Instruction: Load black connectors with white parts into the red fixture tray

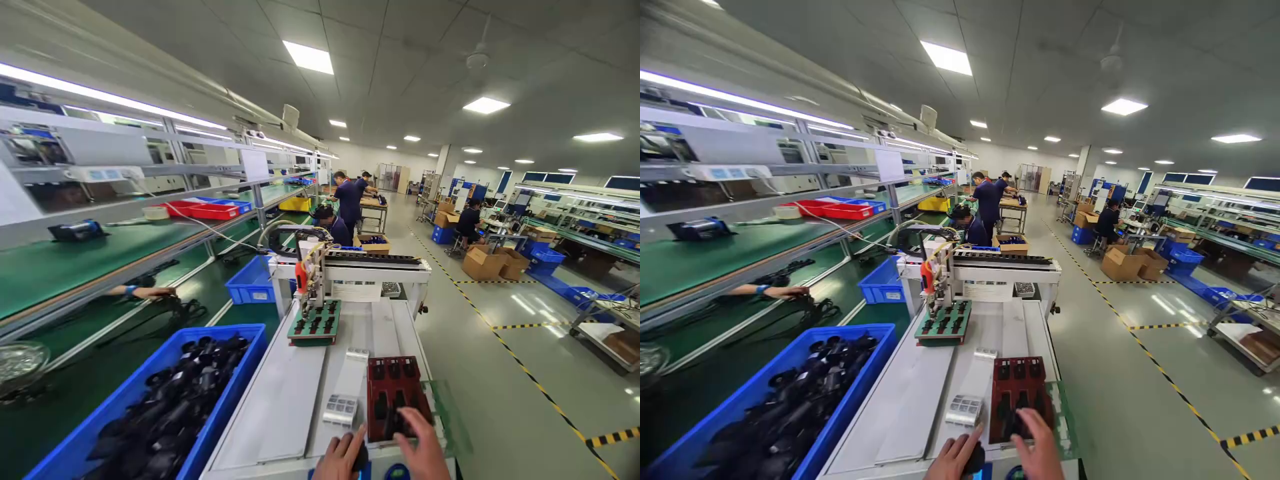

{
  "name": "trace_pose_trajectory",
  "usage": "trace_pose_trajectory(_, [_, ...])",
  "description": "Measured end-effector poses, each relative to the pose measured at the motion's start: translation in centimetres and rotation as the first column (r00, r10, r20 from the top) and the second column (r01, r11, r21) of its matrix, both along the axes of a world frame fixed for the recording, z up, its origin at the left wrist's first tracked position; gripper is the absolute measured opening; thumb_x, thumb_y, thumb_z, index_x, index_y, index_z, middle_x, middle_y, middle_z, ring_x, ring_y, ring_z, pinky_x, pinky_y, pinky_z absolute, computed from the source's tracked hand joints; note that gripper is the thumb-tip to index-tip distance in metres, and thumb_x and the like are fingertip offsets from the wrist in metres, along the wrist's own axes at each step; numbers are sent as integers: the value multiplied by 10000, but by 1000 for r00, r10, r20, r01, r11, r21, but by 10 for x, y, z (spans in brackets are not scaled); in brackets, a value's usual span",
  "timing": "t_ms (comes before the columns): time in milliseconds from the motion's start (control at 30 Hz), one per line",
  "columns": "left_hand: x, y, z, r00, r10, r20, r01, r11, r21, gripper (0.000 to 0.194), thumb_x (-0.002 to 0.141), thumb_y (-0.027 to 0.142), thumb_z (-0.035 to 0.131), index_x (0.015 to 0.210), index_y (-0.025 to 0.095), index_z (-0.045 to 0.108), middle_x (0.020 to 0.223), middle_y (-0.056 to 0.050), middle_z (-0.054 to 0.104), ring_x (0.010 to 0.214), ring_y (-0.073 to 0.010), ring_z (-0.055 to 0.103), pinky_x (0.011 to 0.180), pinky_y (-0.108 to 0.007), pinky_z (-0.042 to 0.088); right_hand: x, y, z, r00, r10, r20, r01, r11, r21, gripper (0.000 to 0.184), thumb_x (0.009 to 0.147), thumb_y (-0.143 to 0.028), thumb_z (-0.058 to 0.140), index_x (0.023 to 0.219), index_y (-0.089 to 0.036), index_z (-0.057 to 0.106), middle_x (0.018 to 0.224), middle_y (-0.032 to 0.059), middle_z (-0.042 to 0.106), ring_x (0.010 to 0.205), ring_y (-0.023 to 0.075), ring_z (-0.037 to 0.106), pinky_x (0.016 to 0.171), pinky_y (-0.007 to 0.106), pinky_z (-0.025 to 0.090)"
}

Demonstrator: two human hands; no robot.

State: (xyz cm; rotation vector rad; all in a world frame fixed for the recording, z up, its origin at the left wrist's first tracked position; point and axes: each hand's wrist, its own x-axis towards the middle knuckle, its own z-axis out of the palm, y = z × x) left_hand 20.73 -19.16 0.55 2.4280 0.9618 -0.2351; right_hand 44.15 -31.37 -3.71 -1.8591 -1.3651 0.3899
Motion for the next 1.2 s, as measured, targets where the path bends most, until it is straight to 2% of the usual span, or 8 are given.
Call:
trace_pose_trajectory(67, [43,-1,9,995,-26,99,25,1000,7,998,769,75,550,1661,359,205,1573,-38,557,1392,-325,504,1166,-423,433,50,-7,-2,990,-143,-5,143,989,39,427,946,-407,620,1335,-252,704,1363,111,708,1274,309,662,1088,438,564])
trace_pose_trajectory(167, [92,-3,16,992,-46,121,42,998,36,975,776,62,533,1664,315,218,1523,-78,597,1372,-357,512,1168,-505,425,98,-12,-4,990,-139,38,139,990,8,425,954,-425,612,1328,-251,714,1333,114,725,1231,308,688,1064,431,582])
trace_pose_trajectory(367, [134,-3,14,993,-72,95,67,996,54,983,768,36,587,1649,340,274,1492,-81,626,1345,-393,524,1161,-579,418,124,-6,-2,977,140,163,-107,974,-200,418,955,-308,605,1364,-323,691,1406,69,681,1390,326,550,1196,513,453])
trace_pose_trajectory(567, [144,-8,27,996,-76,39,75,997,27,964,832,44,598,1654,376,222,1485,-77,624,1312,-385,537,1142,-611,421,125,18,8,976,78,202,-8,944,-329,334,767,-243,721,1086,-298,804,1619,98,447,1556,439,260,1193,657,369])
trace_pose_trajectory(733, [142,-8,34,993,-58,105,59,998,-6,961,826,60,588,1655,379,221,1517,-47,593,1334,-346,512,1186,-557,386,122,34,15,930,112,349,32,925,-379,363,599,-124,755,922,-271,836,1603,107,481,1547,503,233,1242,734,134])
trace_pose_trajectory(833, [136,-5,31,990,-44,137,48,998,-27,1040,759,34,599,1655,392,210,1584,-28,528,1394,-336,475,1236,-540,341,122,29,24,927,195,320,-70,929,-363,478,669,-135,744,1116,-292,812,1652,101,418,1566,495,186,1241,753,110])
trace_pose_trajectory(967, [119,0,23,978,-12,206,28,997,-74,1138,677,-20,558,1651,430,182,1693,19,371,1526,-296,352,1297,-494,281,112,18,31,934,342,107,-305,915,-266,745,772,-201,743,1479,-348,562,1628,53,454,1579,367,235,1267,589,316])
trace_pose_trajectory(1200, [102,16,11,951,45,306,-7,992,-124,1031,690,-5,495,1638,330,266,1561,-41,545,1414,-247,492,1220,-411,406,95,28,21,903,378,202,-356,924,-137,434,888,-231,705,1313,-314,684,1336,54,698,1389,361,497,1273,665,272])
